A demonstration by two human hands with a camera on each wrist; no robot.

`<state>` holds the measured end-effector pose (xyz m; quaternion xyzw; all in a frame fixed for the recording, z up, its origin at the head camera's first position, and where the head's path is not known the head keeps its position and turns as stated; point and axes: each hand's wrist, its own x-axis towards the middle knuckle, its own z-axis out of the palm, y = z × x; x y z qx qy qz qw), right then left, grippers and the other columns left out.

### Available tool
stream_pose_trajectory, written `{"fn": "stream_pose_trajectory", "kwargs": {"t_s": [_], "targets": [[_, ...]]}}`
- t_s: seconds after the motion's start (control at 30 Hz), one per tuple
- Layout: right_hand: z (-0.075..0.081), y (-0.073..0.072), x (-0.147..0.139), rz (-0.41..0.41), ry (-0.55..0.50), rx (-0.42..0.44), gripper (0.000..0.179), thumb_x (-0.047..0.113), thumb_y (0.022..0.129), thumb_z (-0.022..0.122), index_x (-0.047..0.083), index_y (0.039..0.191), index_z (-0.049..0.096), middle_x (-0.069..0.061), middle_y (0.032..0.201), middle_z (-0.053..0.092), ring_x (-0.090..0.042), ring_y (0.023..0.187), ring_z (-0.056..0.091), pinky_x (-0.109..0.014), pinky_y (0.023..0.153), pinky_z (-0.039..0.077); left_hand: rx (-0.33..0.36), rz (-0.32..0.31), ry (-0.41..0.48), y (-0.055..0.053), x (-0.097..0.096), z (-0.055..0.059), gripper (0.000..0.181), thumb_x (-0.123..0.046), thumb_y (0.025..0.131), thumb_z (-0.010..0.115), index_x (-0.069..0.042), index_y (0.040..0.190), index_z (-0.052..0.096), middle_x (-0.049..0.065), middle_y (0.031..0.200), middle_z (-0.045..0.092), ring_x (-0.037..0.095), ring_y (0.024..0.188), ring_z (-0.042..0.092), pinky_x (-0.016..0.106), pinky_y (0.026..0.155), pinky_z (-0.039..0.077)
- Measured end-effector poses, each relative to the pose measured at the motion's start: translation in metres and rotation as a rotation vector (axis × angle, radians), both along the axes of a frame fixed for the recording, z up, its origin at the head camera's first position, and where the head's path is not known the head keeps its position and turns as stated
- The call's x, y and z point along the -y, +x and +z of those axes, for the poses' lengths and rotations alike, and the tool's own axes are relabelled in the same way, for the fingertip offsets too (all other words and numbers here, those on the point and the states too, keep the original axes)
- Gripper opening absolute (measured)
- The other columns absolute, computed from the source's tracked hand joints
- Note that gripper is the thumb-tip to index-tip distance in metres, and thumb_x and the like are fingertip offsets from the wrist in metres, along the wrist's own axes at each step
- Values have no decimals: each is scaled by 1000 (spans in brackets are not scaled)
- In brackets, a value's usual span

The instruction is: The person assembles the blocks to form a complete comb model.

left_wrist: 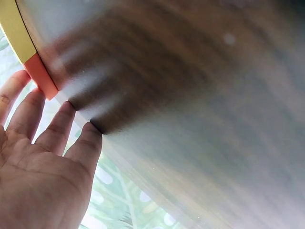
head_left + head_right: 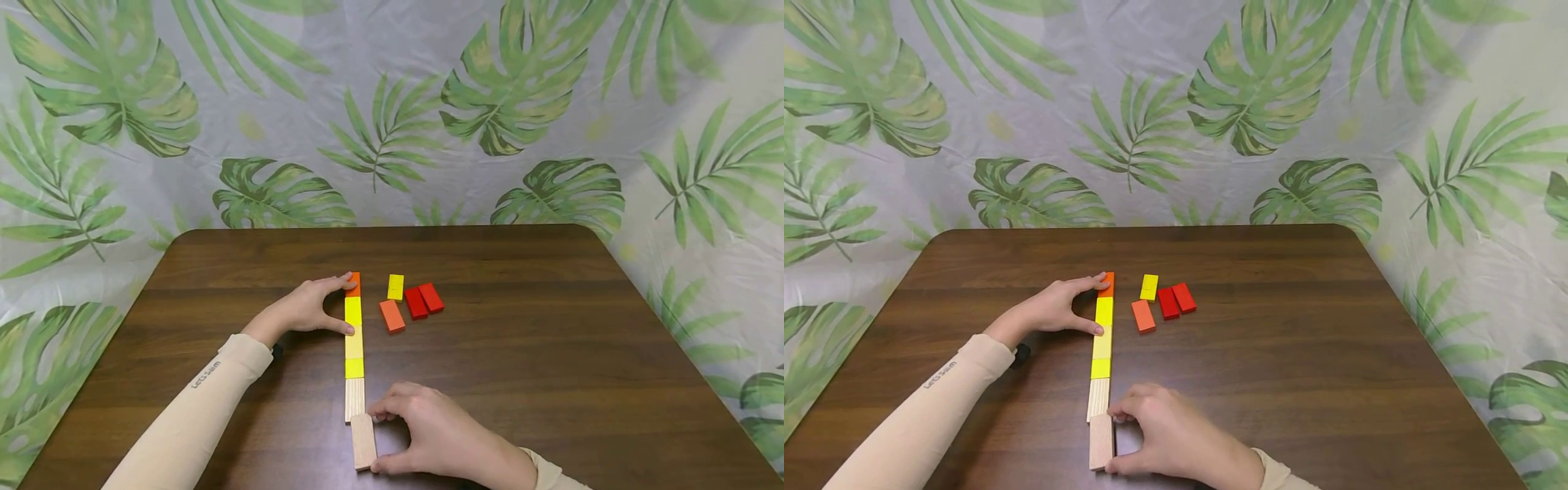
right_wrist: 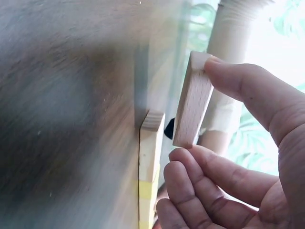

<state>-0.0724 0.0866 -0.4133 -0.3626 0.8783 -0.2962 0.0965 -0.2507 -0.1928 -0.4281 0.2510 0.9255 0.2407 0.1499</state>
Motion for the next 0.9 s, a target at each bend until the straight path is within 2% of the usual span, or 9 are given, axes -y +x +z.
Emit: {"fn": "stream_pose_trajectory", "kwargs": {"t_s": [0.3,0.57,0.9], "targets": [[1,0,7,-4,67,5,47,45,82,93,20,120,81,13,105,71,4,86,56,-12,75,48,-2,0,-1,0,0,0,106,-57,84,89,-16,168,40,5,178,31,39,163,31,64,131,27],[0,1,14,22,112,-57,46,46,82,92,19,118,81,13,108,72,5,93,55,-14,79,51,1,6,4,0,1,0,111,-56,84,89,-15,171,32,6,174,40,39,162,33,62,130,30],[-4,2,15,31,157,-71,48,49,82,93,21,119,81,15,109,71,3,96,56,-17,82,54,2,1,9,0,0,0,109,-56,84,89,-15,169,36,7,176,35,39,163,32,63,130,30]]}}
